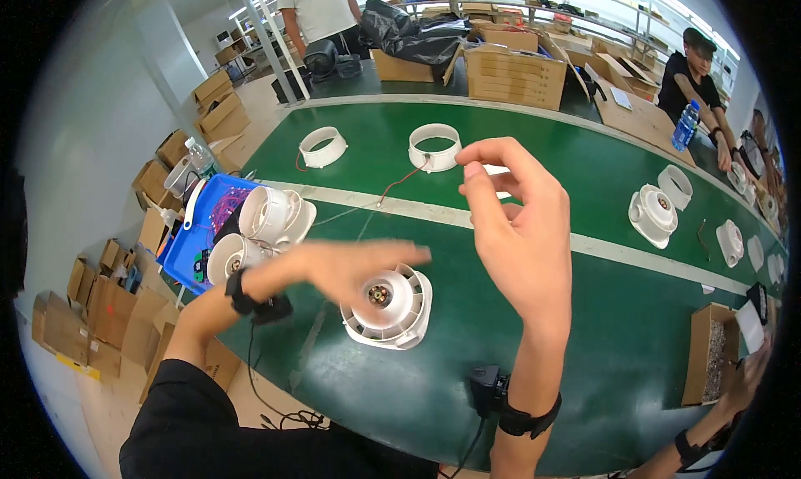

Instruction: Assembling plastic fan housings and organizing components on an assembly line conveyor.

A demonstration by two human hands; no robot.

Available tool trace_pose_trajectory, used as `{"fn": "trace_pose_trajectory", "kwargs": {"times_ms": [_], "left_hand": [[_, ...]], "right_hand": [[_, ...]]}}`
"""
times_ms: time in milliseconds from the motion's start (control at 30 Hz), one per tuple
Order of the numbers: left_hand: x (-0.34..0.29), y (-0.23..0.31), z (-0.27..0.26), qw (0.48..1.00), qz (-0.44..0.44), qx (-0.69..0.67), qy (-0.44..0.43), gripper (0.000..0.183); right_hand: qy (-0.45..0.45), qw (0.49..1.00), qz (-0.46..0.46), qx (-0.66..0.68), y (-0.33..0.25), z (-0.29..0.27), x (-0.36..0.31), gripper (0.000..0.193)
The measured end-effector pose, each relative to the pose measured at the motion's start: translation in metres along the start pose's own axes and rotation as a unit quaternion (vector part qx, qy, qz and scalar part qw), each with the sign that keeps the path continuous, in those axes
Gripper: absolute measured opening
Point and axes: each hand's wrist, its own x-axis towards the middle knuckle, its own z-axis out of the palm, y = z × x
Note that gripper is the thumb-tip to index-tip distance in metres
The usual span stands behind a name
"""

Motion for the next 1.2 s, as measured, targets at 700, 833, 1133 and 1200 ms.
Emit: {"fn": "trace_pose_trajectory", "kwargs": {"times_ms": [700, 833, 1133, 1200], "left_hand": [[0.09, -0.235, -0.129, 0.827, -0.405, 0.159, 0.356, 0.115], [0.058, -0.254, -0.138, 0.77, -0.394, 0.25, 0.435, 0.092], [0.064, -0.129, -0.119, 0.946, -0.135, 0.223, 0.19, 0.062], [0.026, -0.051, -0.105, 0.968, -0.161, 0.186, 0.045, 0.063]], "right_hand": [[-0.006, 0.992, -0.046, -0.117, 0.005, -0.017, 0.001, 0.012], [-0.014, 0.995, -0.053, -0.083, 0.014, -0.007, 0.007, 0.01], [-0.028, 0.995, 0.023, -0.095, 0.014, -0.005, -0.001, 0.011], [-0.048, 0.993, 0.021, -0.109, 0.01, -0.006, -0.003, 0.012]]}}
